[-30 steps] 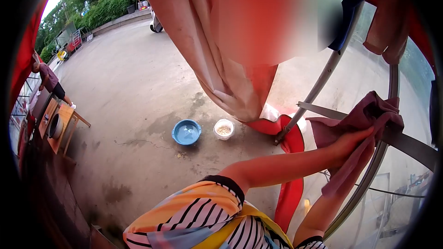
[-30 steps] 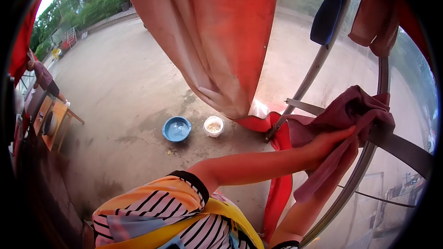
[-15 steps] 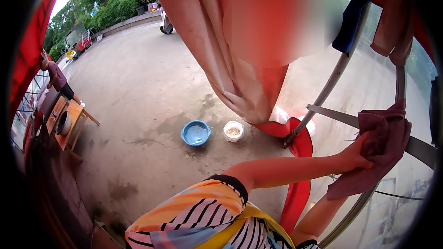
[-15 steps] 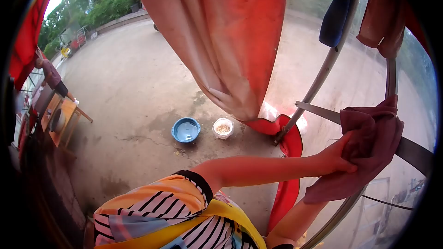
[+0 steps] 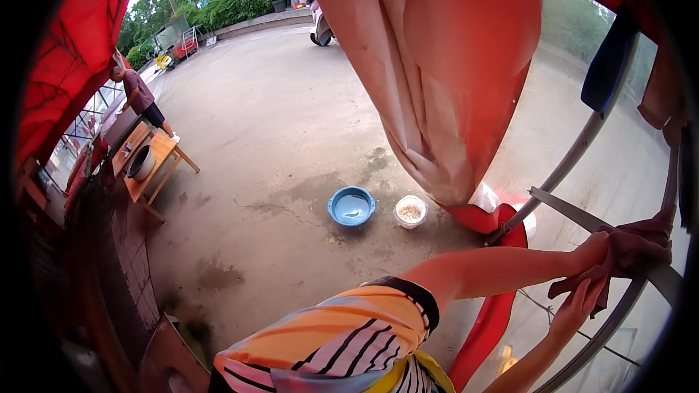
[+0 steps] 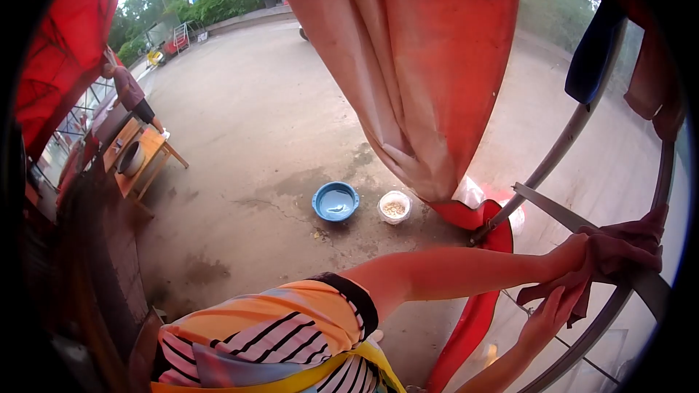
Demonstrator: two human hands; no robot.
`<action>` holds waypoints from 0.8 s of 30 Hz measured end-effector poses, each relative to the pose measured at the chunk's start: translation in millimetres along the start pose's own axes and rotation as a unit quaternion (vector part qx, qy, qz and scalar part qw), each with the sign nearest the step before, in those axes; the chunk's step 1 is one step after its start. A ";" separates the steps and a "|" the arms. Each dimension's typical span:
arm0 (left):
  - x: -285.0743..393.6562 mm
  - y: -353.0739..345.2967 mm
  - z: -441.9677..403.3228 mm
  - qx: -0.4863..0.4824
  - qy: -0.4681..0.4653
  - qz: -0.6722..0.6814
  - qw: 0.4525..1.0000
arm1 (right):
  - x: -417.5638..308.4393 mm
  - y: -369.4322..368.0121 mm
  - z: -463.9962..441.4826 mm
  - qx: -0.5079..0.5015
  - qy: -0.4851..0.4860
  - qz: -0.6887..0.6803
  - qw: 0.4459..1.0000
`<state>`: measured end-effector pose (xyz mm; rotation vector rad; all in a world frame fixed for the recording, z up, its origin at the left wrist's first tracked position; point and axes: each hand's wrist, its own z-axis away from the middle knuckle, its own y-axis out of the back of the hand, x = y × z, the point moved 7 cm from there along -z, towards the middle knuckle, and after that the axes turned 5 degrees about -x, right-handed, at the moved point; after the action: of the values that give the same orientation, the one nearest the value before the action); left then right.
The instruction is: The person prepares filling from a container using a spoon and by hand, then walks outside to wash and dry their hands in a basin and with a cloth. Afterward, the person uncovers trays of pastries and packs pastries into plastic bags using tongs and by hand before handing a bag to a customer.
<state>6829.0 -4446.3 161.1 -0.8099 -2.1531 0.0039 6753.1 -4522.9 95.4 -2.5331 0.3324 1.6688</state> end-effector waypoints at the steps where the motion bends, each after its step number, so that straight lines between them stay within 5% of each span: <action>1: -7.9 8.9 4.7 0.003 0.012 -0.031 0.999 | 8.5 4.8 -4.9 -0.071 0.008 0.065 0.995; 2: -21.0 25.0 9.6 0.009 0.109 -0.070 0.992 | 15.2 6.8 -6.1 -0.145 0.023 0.126 0.981; 3: -33.6 40.5 16.8 0.007 0.205 -0.107 0.973 | 17.4 8.0 3.3 -0.137 0.001 0.043 0.990; 6: 47.0 56.8 53.5 -0.115 0.299 -0.304 0.897 | 44.4 14.5 54.7 -0.158 -0.072 -0.063 0.983; 7: 40.0 68.4 66.1 -0.212 0.258 -0.250 0.909 | 83.8 23.3 78.7 -0.152 -0.131 -0.105 0.974; 10: 47.9 157.4 184.0 -0.132 0.156 -0.460 0.864 | 171.7 -21.8 164.5 -0.153 -0.331 -0.081 0.927; 11: 81.3 184.7 242.4 -0.136 0.255 -0.439 0.850 | 191.2 -57.1 195.3 -0.200 -0.367 -0.043 0.907; 13: 59.9 278.2 414.9 -0.141 0.409 -0.509 0.744 | 210.0 -142.9 239.2 -0.315 -0.389 0.008 0.866; 14: 106.2 301.1 505.5 -0.082 0.579 -0.543 0.603 | 214.5 -188.7 259.3 -0.377 -0.384 0.033 0.842; 16: 164.6 338.4 699.5 -0.199 0.599 -0.745 0.217 | 219.8 -280.8 301.5 -0.499 -0.355 0.078 0.787; 17: 198.6 344.4 795.6 -0.193 0.723 -0.606 0.269 | 222.0 -326.0 323.2 -0.555 -0.332 0.098 0.756; 18: 254.6 330.1 858.1 -0.071 0.851 -0.417 0.310 | 222.7 -367.5 343.5 -0.604 -0.305 0.118 0.727; 19: 299.9 322.9 920.0 0.163 0.885 -0.324 0.293 | 219.9 -410.1 367.4 -0.652 -0.272 0.138 0.694; 20: 336.3 315.7 984.7 0.240 0.879 -0.322 0.258 | 216.5 -453.5 394.5 -0.699 -0.236 0.158 0.657; 22: 431.3 283.5 986.4 0.256 0.864 -0.377 0.214 | 211.0 -527.8 441.3 -0.771 -0.160 0.195 0.584; 24: 461.6 292.3 1050.7 0.444 0.800 -0.345 0.209 | 203.5 -589.0 487.2 -0.819 -0.090 0.232 0.517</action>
<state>6042.7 -3687.3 -295.2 0.8401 0.0770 -0.0375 6529.0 -3882.7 -311.4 -3.0229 -1.5722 3.5331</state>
